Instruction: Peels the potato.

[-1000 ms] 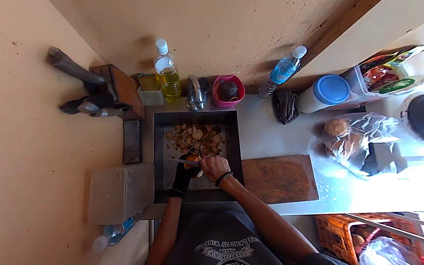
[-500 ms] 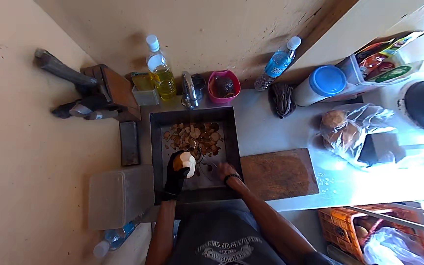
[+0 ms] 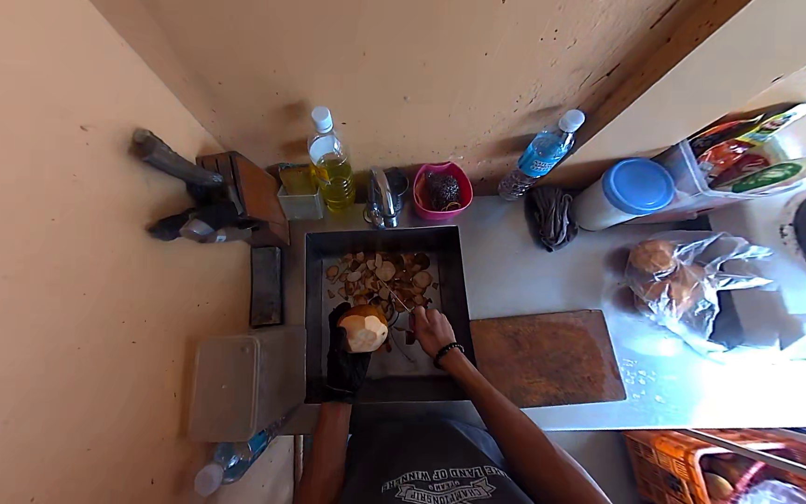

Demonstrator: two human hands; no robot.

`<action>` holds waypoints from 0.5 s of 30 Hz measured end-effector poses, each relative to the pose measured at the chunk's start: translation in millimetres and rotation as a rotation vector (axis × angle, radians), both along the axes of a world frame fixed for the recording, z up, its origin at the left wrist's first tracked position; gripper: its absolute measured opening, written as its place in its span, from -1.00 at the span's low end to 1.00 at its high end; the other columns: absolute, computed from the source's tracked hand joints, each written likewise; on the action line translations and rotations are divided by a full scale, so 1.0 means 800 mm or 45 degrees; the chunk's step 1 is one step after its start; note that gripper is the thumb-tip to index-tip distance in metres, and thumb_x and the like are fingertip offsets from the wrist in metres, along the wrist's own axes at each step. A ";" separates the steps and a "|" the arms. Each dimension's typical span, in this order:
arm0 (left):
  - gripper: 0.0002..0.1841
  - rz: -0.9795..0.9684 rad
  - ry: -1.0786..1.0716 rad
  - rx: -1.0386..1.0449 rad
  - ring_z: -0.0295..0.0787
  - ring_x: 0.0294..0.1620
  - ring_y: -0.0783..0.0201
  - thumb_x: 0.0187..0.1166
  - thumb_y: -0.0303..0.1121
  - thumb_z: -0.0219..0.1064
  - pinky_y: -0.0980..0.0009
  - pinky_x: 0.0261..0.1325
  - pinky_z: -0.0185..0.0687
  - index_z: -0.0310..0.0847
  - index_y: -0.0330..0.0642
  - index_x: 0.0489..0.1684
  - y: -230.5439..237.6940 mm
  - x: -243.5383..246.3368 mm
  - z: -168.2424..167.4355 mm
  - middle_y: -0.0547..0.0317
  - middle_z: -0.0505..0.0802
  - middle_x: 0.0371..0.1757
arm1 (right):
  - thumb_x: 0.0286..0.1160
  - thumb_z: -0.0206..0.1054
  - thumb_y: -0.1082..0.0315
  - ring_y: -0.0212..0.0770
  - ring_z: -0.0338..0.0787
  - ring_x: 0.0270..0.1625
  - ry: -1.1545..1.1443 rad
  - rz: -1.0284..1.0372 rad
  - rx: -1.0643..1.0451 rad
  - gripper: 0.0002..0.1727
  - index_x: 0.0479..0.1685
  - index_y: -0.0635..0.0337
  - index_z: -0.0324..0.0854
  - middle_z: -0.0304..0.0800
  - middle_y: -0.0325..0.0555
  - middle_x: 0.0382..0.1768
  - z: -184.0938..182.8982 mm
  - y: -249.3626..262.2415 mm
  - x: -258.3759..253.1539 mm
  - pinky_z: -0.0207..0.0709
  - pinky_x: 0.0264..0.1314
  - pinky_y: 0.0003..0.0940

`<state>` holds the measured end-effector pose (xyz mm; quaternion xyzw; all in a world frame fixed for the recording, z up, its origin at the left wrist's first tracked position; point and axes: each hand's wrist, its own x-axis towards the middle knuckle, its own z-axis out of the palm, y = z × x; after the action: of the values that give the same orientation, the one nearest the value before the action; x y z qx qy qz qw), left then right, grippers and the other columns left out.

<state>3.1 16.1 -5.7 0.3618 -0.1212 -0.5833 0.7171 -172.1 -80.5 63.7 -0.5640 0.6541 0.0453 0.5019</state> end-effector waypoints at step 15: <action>-0.18 -0.226 -0.515 0.072 0.82 0.11 -0.07 0.30 -0.55 0.44 0.20 0.02 0.87 0.02 -0.70 0.55 0.001 -0.030 0.064 -0.49 0.66 0.22 | 0.83 -0.35 0.04 0.17 0.86 0.08 0.263 0.543 -0.296 -0.29 -0.30 0.31 0.69 0.85 0.18 -0.19 0.078 0.028 0.024 0.59 0.02 0.15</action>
<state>-20.9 16.6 45.6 0.4795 -0.2775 -0.5626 0.6136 -152.8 -58.2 126.0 -0.7355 0.5689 0.1319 0.3434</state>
